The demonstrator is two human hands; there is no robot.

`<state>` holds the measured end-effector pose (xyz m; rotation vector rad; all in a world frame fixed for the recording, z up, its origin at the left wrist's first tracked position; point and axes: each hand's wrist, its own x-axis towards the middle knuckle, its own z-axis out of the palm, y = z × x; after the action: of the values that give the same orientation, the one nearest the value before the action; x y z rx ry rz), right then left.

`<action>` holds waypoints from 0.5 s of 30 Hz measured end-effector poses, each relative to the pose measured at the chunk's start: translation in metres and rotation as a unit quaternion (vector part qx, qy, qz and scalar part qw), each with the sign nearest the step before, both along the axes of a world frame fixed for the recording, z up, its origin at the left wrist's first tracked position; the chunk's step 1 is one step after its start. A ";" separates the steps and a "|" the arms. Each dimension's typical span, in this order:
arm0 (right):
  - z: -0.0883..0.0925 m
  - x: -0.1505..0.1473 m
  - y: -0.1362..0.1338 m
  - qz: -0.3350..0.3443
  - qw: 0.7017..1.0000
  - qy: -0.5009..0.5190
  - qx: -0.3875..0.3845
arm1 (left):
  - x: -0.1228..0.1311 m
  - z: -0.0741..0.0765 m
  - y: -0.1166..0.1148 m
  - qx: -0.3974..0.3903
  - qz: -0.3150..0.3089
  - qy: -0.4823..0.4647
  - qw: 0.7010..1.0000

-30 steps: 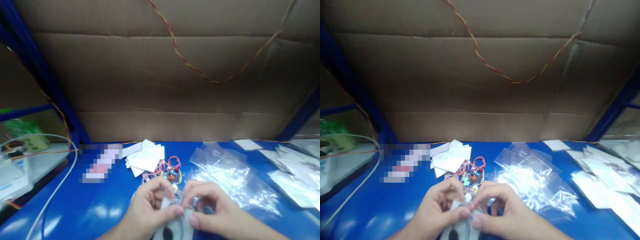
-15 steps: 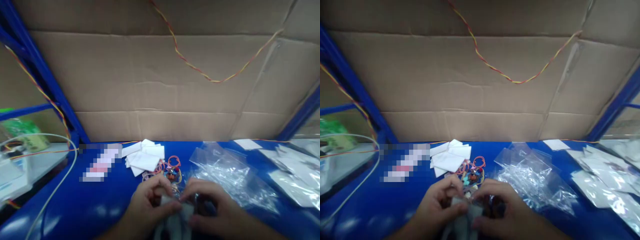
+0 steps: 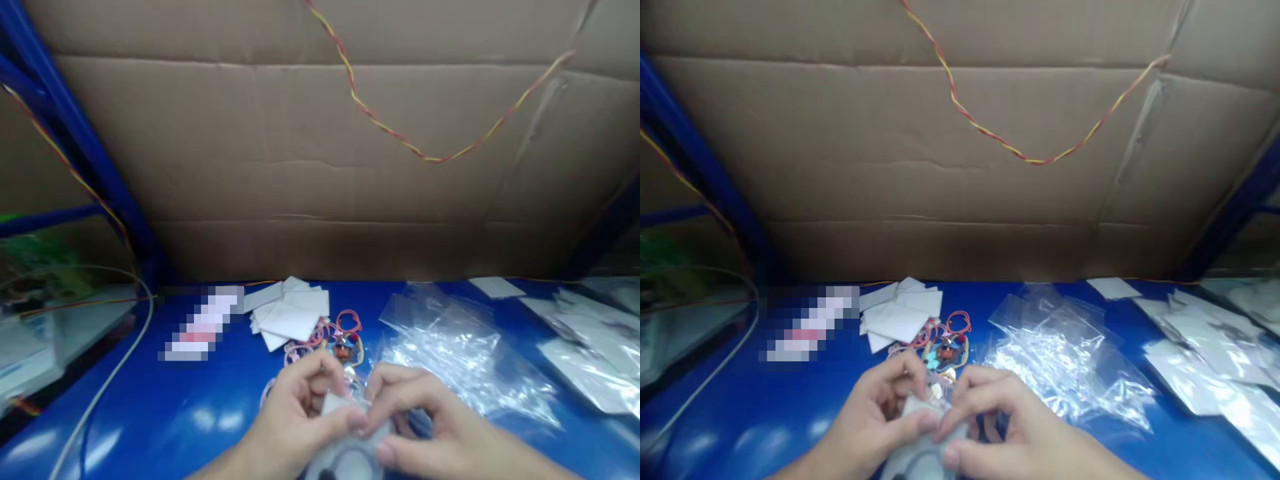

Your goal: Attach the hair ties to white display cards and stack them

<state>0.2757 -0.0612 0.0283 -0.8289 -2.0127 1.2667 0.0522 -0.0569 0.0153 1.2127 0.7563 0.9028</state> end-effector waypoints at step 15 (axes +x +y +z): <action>-0.016 0.000 0.005 -0.177 0.978 0.108 0.002 | 0.000 -0.001 0.008 0.031 0.134 -0.017 0.990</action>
<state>0.2754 -0.0559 0.0125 -0.9543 -1.6101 1.0947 0.0520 -0.0493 0.0146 1.1648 0.8829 1.1722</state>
